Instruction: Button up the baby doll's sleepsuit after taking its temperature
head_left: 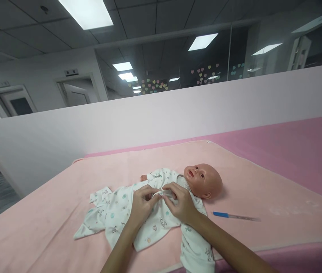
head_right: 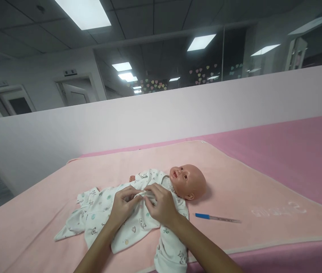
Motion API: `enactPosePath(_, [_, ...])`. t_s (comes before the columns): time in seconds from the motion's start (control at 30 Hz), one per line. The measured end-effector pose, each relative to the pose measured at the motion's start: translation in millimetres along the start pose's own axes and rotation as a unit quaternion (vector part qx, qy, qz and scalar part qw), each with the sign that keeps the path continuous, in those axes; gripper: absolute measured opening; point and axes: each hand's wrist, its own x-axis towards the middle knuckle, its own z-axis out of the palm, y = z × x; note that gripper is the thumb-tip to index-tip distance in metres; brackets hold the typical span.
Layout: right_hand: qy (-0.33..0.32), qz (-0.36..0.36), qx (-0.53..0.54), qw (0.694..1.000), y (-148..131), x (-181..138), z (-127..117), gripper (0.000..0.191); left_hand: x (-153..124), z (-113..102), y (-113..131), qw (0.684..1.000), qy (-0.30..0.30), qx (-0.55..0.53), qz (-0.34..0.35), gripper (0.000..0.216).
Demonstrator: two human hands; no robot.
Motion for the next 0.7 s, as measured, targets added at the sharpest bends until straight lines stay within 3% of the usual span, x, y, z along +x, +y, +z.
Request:
enactPosePath(0.27, [-0.037,-0.007,0.013,0.999,3.3,-0.9,2.3,0.020,2.9,-0.7,-1.8,0.997,-0.032,-0.061,-0.044,0.017])
enactPosePath(0.7, [-0.057,0.018,0.001,0.998,3.5,-2.3,3.4,0.019,-3.3,4.0,1.7,0.994,-0.065,0.072,0.053,0.021])
